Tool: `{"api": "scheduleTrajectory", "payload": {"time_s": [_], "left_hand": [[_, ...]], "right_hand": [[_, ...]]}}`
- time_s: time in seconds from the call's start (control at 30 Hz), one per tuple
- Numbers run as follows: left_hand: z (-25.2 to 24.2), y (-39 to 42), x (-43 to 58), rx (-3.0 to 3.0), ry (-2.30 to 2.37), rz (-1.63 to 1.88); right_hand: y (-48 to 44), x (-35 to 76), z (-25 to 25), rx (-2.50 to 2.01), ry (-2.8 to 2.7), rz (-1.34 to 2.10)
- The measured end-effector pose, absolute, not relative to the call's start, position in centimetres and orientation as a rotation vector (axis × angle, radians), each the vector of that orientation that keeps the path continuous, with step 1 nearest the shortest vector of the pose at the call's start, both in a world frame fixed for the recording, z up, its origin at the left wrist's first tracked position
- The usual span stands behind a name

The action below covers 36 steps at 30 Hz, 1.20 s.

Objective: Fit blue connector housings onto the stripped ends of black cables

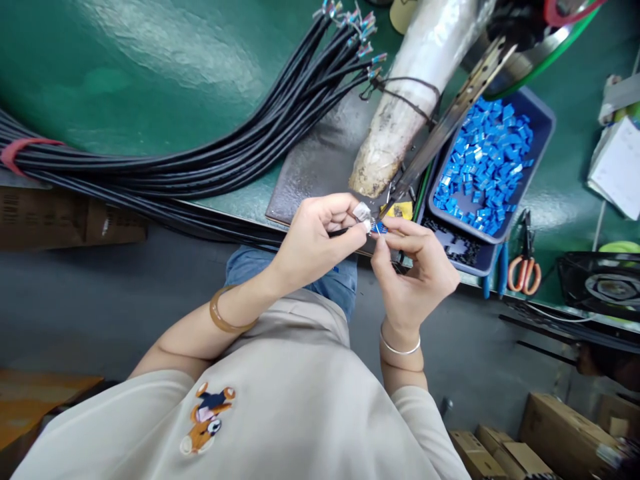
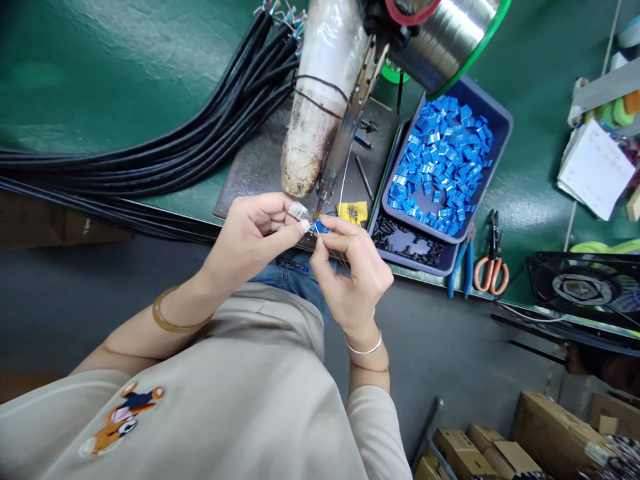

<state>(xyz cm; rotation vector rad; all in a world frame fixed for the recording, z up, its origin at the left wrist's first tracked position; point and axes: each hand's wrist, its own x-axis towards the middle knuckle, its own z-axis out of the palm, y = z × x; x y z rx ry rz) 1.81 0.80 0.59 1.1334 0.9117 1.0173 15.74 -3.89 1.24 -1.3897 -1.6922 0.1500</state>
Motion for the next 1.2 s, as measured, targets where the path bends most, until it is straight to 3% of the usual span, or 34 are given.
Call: {"api": "scheduleTrajectory", "payload": {"time_s": [0.77,1.07,1.2], "left_hand": [[1.0,0.8,1.7,1.035,0.887,0.953],[0.7,0.0,1.2,1.081,0.803,1.078],[0.5,0.0,1.3,1.132,0.788,1.096]], "right_hand": [[-4.4,15.5,1.5,-1.408,-1.802,-0.094],[-4.5,15.6,2.0,-1.425,-1.621,0.370],[-4.4,15.7,2.4,-1.423,-1.656,0.370]]}}
